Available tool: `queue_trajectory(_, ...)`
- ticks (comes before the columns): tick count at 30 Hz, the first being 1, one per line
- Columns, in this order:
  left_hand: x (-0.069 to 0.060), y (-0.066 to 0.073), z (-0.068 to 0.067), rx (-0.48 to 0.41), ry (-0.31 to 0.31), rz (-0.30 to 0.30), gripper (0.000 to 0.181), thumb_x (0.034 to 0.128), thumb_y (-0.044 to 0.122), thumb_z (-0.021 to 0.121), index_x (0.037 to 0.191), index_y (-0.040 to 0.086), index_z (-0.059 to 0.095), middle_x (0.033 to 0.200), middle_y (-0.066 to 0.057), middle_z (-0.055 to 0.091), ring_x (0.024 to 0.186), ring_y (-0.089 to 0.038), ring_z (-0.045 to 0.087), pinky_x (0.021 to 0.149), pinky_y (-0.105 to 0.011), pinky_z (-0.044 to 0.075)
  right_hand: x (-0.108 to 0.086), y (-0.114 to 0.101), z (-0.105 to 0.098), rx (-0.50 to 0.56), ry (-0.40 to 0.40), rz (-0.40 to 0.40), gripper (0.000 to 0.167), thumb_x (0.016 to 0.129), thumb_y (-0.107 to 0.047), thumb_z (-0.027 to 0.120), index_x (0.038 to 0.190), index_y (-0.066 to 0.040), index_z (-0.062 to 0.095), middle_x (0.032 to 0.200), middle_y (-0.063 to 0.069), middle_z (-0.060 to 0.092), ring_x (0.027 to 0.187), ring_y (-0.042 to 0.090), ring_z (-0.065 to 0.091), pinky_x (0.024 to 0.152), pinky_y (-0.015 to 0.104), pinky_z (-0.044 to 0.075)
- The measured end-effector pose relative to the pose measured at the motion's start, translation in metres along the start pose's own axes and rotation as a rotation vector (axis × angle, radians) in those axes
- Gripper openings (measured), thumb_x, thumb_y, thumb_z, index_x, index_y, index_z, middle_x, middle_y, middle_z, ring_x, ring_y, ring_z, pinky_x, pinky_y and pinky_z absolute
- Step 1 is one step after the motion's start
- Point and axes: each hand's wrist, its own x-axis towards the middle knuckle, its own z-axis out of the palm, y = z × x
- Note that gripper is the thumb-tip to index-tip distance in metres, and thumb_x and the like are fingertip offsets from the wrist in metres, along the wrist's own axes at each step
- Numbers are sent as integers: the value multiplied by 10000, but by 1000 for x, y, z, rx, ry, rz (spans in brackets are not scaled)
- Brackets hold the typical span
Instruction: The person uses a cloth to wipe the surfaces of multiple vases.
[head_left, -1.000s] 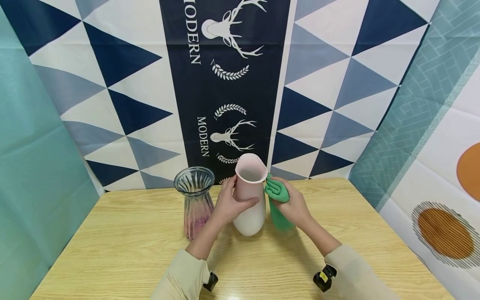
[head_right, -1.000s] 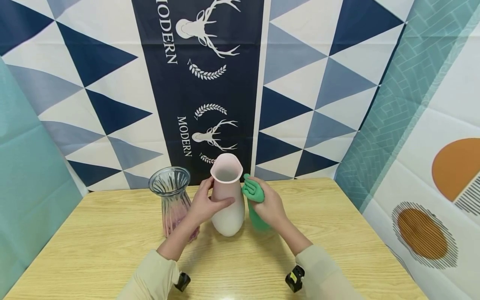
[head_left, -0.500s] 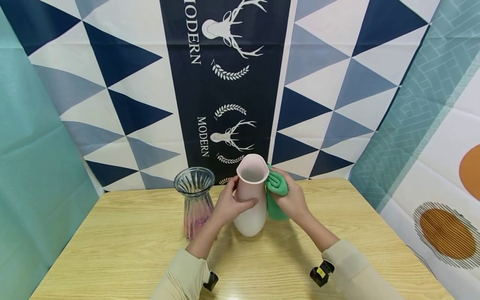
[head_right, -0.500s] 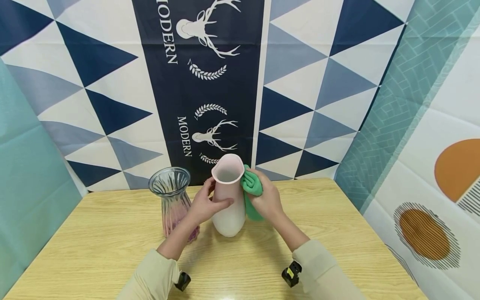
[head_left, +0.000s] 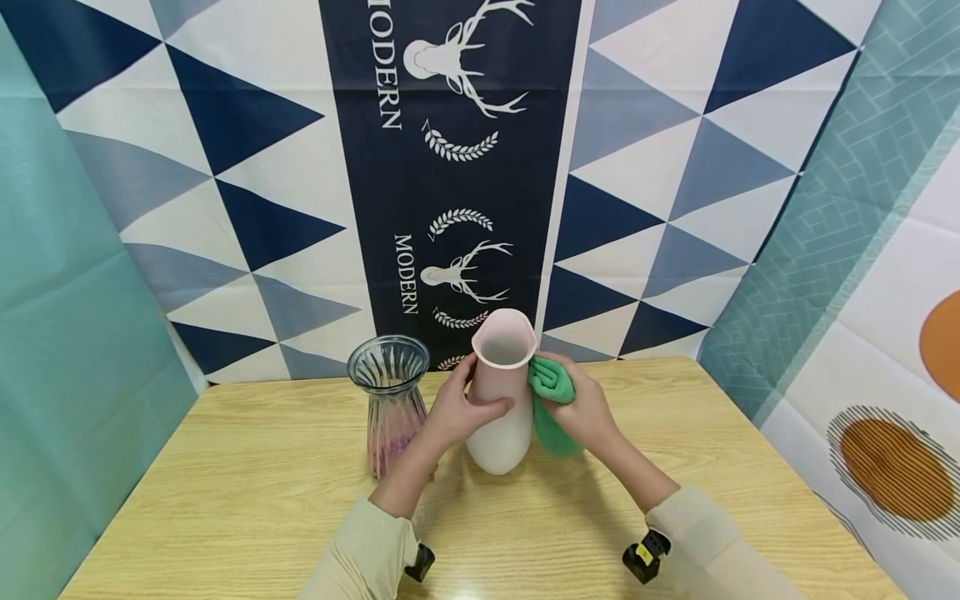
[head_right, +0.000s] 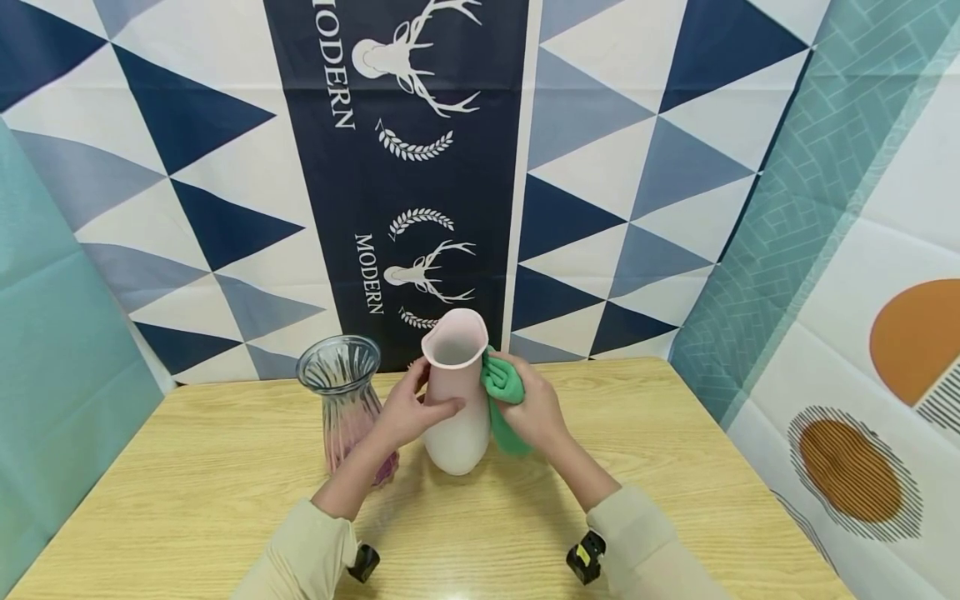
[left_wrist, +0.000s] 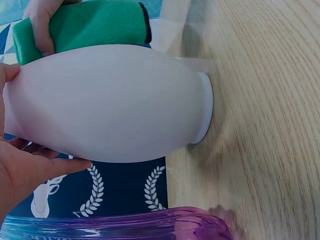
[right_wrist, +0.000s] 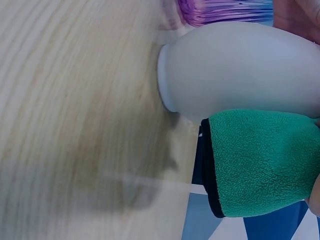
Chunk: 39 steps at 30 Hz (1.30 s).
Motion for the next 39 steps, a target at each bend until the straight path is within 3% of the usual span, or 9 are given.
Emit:
queue_trajectory(10,-3,-1,2,29,13,15,809,737,237,785,1414,135,356,1389,-79,460,1281,-268,441,1045,-484,384,-16,10,4,-16,-52,44,503,770,-21,710,1244,-116,568,1217,131,624,1118,346,588,923,524,477)
queue_trajectory(17,-3,-1,4,41,25,-13,845,717,296,809,1413,181,346,1377,-34,463,1269,-239,452,1059,-463,372,-23,18,7,-34,-76,59,506,770,-5,702,1239,-141,568,1239,130,614,1146,347,574,943,518,471)
queue_trajectory(28,-4,-1,5,78,55,-26,827,707,348,810,1397,192,383,1361,-39,462,1267,-245,448,1073,-485,353,-35,30,12,-76,-51,-12,527,716,26,692,1211,-125,590,1165,132,647,1060,349,612,862,515,503)
queue_trajectory(39,-5,0,6,137,99,-40,839,684,356,824,1392,164,415,1342,-93,377,1242,-287,429,1073,-509,337,-40,34,11,-132,-152,93,477,782,-41,692,1237,-126,578,1209,110,636,1102,336,600,918,516,482)
